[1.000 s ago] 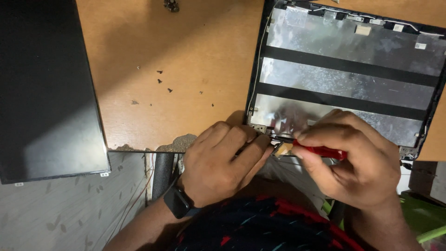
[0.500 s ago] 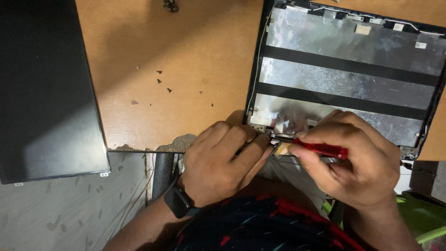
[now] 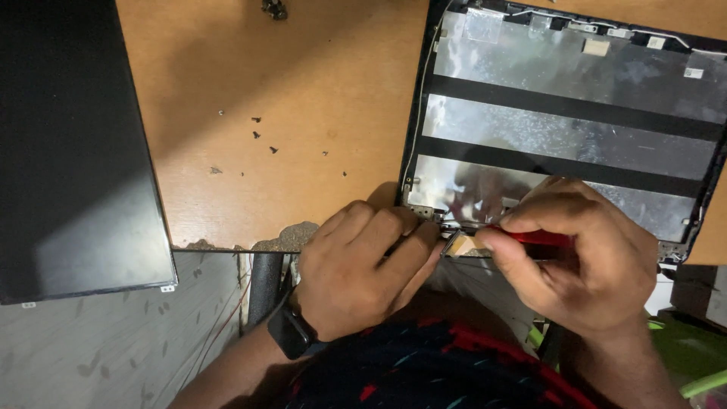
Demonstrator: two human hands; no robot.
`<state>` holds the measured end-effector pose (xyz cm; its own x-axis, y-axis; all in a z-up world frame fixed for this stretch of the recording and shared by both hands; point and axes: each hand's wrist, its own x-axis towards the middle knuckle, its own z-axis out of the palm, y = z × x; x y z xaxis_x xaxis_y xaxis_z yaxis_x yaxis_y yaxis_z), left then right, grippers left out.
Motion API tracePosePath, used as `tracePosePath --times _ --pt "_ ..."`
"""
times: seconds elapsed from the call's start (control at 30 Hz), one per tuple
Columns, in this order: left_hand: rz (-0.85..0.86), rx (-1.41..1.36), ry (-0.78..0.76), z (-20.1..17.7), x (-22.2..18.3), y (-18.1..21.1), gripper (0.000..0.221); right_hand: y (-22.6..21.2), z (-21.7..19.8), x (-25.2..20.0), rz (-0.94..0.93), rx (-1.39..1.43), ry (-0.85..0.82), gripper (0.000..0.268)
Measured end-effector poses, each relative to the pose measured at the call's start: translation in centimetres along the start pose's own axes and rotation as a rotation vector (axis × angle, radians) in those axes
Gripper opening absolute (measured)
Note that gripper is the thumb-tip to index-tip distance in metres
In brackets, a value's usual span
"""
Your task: Disassembling a laptop screen assembly by removing screws with a screwdriver and disconnecting internal ribbon cables.
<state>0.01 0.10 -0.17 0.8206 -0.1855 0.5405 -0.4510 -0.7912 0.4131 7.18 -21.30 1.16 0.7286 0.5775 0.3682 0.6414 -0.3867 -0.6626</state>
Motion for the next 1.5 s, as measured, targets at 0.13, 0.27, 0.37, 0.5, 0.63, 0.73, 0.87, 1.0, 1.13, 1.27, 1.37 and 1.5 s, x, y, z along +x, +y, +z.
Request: tracePosePath --times 0.13,0.27,0.37,0.5,0.63,0.73,0.87,1.0,1.13,1.27,1.37,1.5 --pt "0.005 0.038 0.016 0.3 -0.1 0.0 0.011 0.5 0.2 -0.4 0.017 -0.001 0.02 0.029" --pt "-0.003 0.023 0.025 0.4 0.0 0.0 0.012 0.7 0.5 -0.7 0.057 0.043 0.045 0.028" --pt "-0.005 0.025 0.02 0.3 0.0 -0.1 0.011 0.9 0.7 -0.7 0.089 0.07 0.05 0.028" --pt "0.014 0.051 0.042 0.5 0.1 -0.2 0.012 1.1 0.9 -0.7 0.088 0.103 0.055 0.03" --pt "0.004 0.061 0.04 0.6 0.1 -0.1 0.013 1.1 0.9 -0.4 0.093 0.144 0.045 0.029" --pt "0.002 0.061 0.048 0.5 0.2 -0.1 0.013 1.1 0.9 -0.4 0.102 0.16 0.041 0.027" --pt "0.004 0.064 0.044 0.5 0.1 -0.1 0.012 0.9 1.1 -0.4 0.104 0.154 0.06 0.027" --pt "0.01 0.077 0.072 0.6 0.2 -0.1 0.011 0.9 1.0 -0.4 0.103 0.115 0.06 0.028" --pt "0.015 0.087 0.074 0.5 0.2 -0.2 0.012 0.9 1.1 -0.6 0.092 0.083 0.063 0.029" --pt "0.021 0.09 0.068 0.6 0.1 -0.3 0.014 0.5 1.3 -0.9 0.154 0.04 0.095 0.03" --pt "0.022 0.102 0.085 0.7 0.0 -0.3 0.014 0.6 1.3 -1.0 0.15 0.013 0.089 0.03" --pt "0.031 0.112 0.098 0.6 0.1 -0.4 0.012 0.4 1.4 -1.3 0.21 -0.016 0.103 0.029"
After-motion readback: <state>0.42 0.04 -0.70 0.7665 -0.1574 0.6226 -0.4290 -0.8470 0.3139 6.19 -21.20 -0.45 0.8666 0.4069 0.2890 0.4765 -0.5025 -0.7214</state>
